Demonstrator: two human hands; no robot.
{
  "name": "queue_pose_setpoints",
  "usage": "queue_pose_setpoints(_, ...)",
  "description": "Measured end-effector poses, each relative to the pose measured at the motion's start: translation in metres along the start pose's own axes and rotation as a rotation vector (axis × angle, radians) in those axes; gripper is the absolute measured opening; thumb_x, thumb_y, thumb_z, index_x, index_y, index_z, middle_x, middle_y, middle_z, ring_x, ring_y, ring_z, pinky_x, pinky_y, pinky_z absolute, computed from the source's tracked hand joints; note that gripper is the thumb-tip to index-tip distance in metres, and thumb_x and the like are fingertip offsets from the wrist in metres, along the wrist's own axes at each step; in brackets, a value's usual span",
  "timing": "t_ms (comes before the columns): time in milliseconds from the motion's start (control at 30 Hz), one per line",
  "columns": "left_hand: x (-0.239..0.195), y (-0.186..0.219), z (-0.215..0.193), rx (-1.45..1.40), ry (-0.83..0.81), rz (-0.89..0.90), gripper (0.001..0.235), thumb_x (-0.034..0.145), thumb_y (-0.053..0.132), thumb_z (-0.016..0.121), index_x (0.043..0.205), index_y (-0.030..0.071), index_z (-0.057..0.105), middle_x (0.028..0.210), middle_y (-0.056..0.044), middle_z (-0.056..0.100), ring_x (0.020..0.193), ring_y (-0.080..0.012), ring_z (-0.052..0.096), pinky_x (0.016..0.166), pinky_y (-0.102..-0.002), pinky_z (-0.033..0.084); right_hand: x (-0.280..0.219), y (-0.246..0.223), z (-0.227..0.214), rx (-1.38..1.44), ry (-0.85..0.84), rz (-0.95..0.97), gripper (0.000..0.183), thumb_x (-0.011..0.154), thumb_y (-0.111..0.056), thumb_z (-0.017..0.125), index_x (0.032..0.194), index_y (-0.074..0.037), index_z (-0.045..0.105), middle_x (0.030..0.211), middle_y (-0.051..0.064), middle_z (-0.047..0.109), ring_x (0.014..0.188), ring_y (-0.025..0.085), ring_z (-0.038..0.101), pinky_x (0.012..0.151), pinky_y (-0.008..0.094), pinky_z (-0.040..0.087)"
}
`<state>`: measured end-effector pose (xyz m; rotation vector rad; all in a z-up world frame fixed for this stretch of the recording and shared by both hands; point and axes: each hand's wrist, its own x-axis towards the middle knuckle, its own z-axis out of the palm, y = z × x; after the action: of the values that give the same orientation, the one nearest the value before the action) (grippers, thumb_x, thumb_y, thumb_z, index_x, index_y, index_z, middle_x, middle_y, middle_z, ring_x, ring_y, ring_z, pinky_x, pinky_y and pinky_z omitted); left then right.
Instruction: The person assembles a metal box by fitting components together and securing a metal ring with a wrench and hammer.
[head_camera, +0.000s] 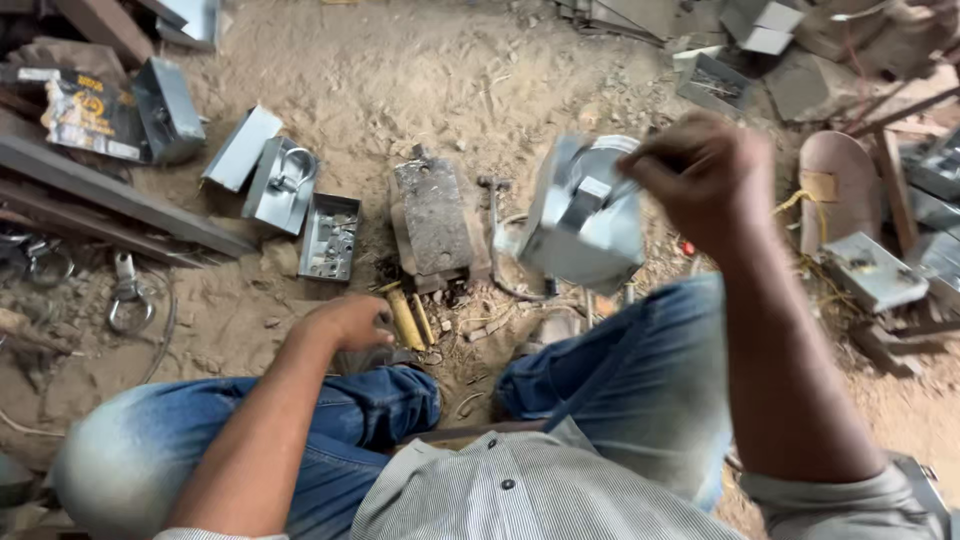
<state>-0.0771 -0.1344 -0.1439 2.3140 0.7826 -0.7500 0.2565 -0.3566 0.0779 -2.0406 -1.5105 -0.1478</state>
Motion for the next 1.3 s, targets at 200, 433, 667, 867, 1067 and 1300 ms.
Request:
queue_pose_setpoints(200,0.057,-0.049,0.049,0.071,0.111,0.016,0.05,0.086,0.041,0.079,0.128,0.019,0.067,0.128,-0.015,0.068,0.121,-0.0361,0.063,0.1,-0.046,0.053,-0.032,0.012,-0.119,-0.049,0.309,0.129,0.013,0.099,-0.009,0.087,0.096,-0.003,0.077,0.079,0.004,0.068,0.065,0.009,0.06,0.059,0.026,0.046)
queue_pose_setpoints(433,0.137,-0.115,0.125,0.299,-0.024,-0.132,0.063,0.089,0.062,0.066,0.128,0.014,0.073,0.139,-0.017,0.066,0.132,-0.0356,0.06,0.113,-0.044,0.048,-0.143,0.097,-0.194,-0.338,0.377,0.455,0.029,0.102,-0.02,0.087,0.082,-0.002,0.074,0.068,0.007,0.062,0.056,0.014,0.054,0.055,0.031,0.041)
queue_pose_setpoints(667,0.123,-0.079,0.191,0.044,-0.303,-0.234,0.112,0.089,0.092,0.03,0.139,-0.003,0.064,0.15,-0.025,0.06,0.146,-0.0419,0.049,0.122,-0.05,0.035,-0.321,0.186,-0.16,-0.448,0.257,0.864,0.03,0.088,-0.032,0.087,0.084,-0.004,0.076,0.074,0.01,0.07,0.062,0.017,0.063,0.057,0.035,0.051)
queue_pose_setpoints(867,0.113,-0.073,0.182,0.322,-0.377,-0.463,0.108,0.087,0.091,0.03,0.154,0.009,0.051,0.163,-0.02,0.043,0.156,-0.0376,0.033,0.129,-0.049,0.024,-0.444,0.185,-0.08,-0.134,0.081,1.457,0.026,0.091,-0.031,0.078,0.092,-0.005,0.079,0.076,0.008,0.069,0.058,0.014,0.054,0.049,0.033,0.044)
queue_pose_setpoints(1067,0.119,-0.052,0.165,0.345,-0.319,-0.423,0.11,0.089,0.091,0.029,0.152,0.005,0.053,0.162,-0.022,0.042,0.154,-0.0388,0.035,0.127,-0.047,0.027,-0.509,0.179,-0.044,0.213,0.343,1.548,0.02,0.09,-0.022,0.075,0.091,-0.002,0.078,0.07,0.006,0.069,0.055,0.012,0.061,0.05,0.03,0.05)
queue_pose_setpoints(1300,0.147,-0.024,0.167,0.294,-0.303,-0.297,0.111,0.091,0.089,0.031,0.148,-0.003,0.056,0.157,-0.025,0.051,0.148,-0.0425,0.044,0.123,-0.048,0.032,-0.506,0.16,-0.056,0.51,0.624,1.471,0.02,0.095,-0.015,0.07,0.096,0.004,0.073,0.073,0.005,0.067,0.056,0.01,0.061,0.048,0.024,0.053)
